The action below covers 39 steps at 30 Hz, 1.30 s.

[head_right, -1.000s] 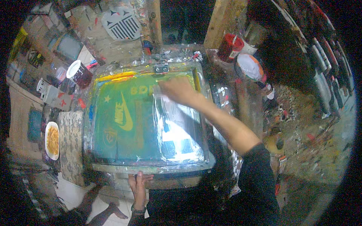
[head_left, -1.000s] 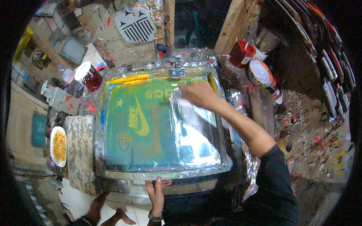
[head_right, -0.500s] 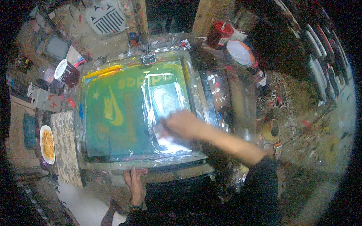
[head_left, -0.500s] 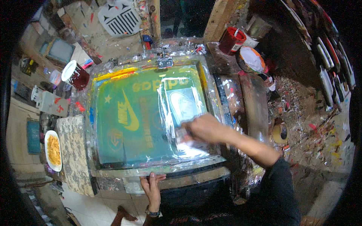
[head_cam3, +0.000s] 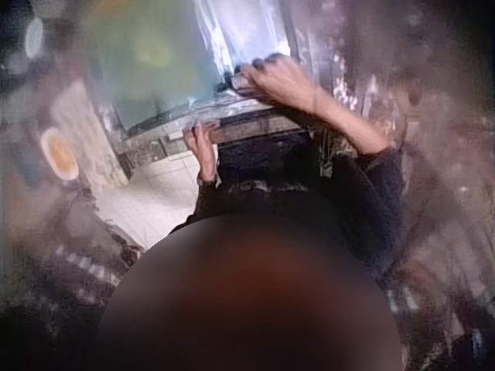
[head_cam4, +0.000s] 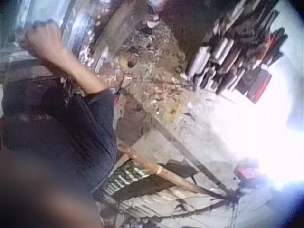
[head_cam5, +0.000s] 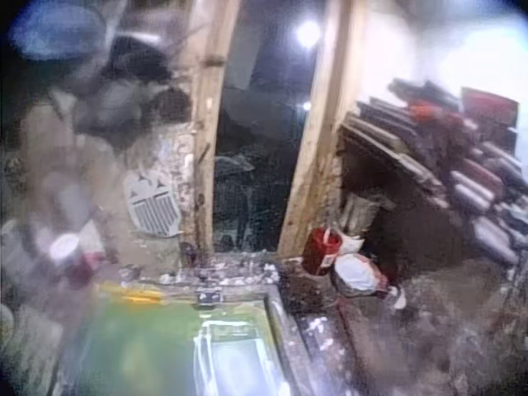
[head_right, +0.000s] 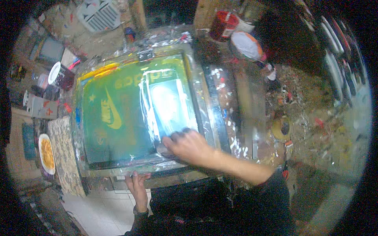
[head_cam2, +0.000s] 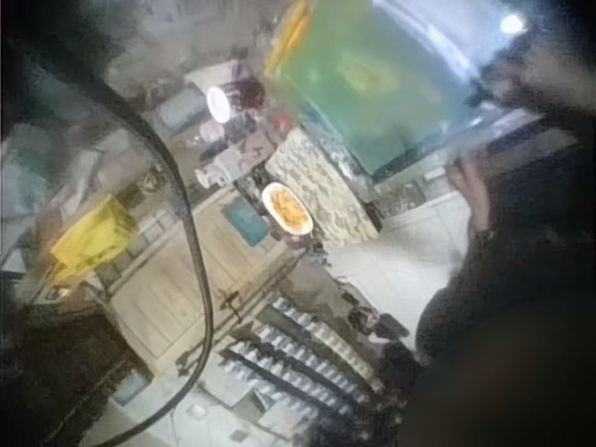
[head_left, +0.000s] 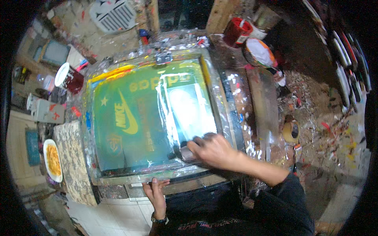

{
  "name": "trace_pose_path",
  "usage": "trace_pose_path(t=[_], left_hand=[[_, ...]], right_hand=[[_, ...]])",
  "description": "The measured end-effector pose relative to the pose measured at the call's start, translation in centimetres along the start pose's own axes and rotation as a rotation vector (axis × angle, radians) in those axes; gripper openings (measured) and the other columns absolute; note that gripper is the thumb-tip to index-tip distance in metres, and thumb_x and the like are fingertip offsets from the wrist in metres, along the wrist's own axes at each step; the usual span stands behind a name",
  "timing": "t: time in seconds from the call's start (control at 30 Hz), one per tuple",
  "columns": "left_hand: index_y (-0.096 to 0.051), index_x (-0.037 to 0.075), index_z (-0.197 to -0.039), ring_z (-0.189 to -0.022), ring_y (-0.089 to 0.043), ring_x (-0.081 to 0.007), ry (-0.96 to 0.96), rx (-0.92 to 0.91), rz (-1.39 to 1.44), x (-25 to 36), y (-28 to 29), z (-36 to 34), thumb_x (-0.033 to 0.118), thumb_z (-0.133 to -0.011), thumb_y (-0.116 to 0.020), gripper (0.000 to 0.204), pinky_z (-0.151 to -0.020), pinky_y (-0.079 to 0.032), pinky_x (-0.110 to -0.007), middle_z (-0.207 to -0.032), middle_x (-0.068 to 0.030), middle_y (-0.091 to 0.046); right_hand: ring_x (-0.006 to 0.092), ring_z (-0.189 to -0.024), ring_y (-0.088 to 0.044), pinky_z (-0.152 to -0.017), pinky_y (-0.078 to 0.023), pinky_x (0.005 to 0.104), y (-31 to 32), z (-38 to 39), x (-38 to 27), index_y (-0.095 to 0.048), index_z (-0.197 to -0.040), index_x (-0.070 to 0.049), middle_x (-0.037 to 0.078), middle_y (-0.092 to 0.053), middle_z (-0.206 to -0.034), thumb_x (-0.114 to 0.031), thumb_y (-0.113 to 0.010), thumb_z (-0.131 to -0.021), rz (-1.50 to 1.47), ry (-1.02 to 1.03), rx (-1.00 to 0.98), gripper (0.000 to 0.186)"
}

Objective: The person performs screen printing by repeatedly placing a shoe-shaped stencil on a screen, pulling a squeegee across the mesh to transfer ink, and lifting the screen to reveal the printed pattern. The process is repeated multiple times on different sections of the screen.

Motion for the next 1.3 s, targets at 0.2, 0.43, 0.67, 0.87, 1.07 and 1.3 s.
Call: trace_pose_path(t=[0.2,0.43,0.67,0.87,1.07,1.3], left_hand=[[-0.031,-0.002,-0.136,-0.082,-0.073,-0.0292,0.011,-0.075,-0.005,0.7,0.2,-0.1,0.022,-0.107,-0.058,0.047,-0.078,-0.061,-0.041,-0.097,-0.0164,-0.064],[-0.031,0.005,-0.135,-0.084,-0.072,-0.0287,0.006,-0.04,0.008,-0.4,0.9,-0.2,0.021,-0.107,-0.056,0.041,-0.075,-0.06,-0.041,-0.097,-0.0158,-0.065],[-0.04,0.001,-0.124,-0.082,-0.074,-0.0302,-0.086,-0.062,-0.001,-0.5,0.8,-0.3,0.019,-0.109,-0.052,0.027,-0.075,-0.062,-0.04,-0.092,-0.0178,-0.069],[-0.042,0.003,-0.111,-0.08,-0.074,-0.0289,-0.19,-0.07,0.067,0.5,0.2,0.0,0.021,-0.11,-0.048,0.019,-0.074,-0.062,-0.039,-0.091,-0.0236,-0.07],[-0.045,0.003,-0.118,-0.07,-0.071,-0.0278,-0.523,-0.219,-0.003,9.0,-2.5,3.0,0.034,-0.11,-0.048,0.032,-0.063,-0.06,-0.037,-0.091,-0.0231,-0.071],[-0.035,-0.002,-0.145,-0.101,-0.07,-0.0268,-1.031,-0.18,-0.323,23.4,-11.2,-3.7,0.031,-0.106,-0.058,0.056,-0.089,-0.057,-0.037,-0.113,-0.022,-0.071]], right_hand=[[0.0389,-0.075,-0.073,-0.063,-0.056,0.0516,3.7,-14.9,11.3,-0.071,-0.1,-0.005,0.02,-0.072,-0.081,-0.049,-0.066,-0.092,-0.006,-0.097,0.024,0.045],[0.0323,-0.067,-0.071,-0.059,-0.055,0.0465,1.3,-11.2,8.5,-0.062,-0.1,-0.009,0.012,-0.068,-0.075,-0.042,-0.068,-0.093,0.079,-0.113,0.205,0.035],[0.0264,-0.071,-0.072,-0.067,-0.057,0.0392,1.2,0.5,-1.9,-0.057,-0.101,-0.007,0.008,-0.067,-0.082,-0.018,-0.063,-0.089,0.0,-0.079,0.111,0.018],[0.027,-0.087,-0.07,-0.09,-0.051,0.0522,2.9,2.6,-4.0,-0.06,-0.103,-0.006,0.011,-0.066,-0.092,-0.037,-0.067,-0.092,0.025,-0.152,0.157,0.034],[0.0251,-0.086,-0.058,-0.102,-0.038,0.0547,10.9,4.0,-6.6,-0.063,-0.09,-0.006,0.008,-0.056,-0.085,-0.062,-0.069,-0.087,0.157,-0.32,0.51,0.056],[0.0322,-0.077,-0.07,-0.07,-0.053,0.0459,27.8,-5.5,-2.7,-0.069,-0.078,-0.003,0.017,-0.069,-0.077,-0.057,-0.066,-0.089,0.34,-0.126,0.806,0.055]])
Point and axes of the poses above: each hand's wrist, its own z-axis away from the middle knuckle, its own y-axis out of the back of the hand, x = y × z, the point moved 6 cm from there along -z, towards the middle knuckle
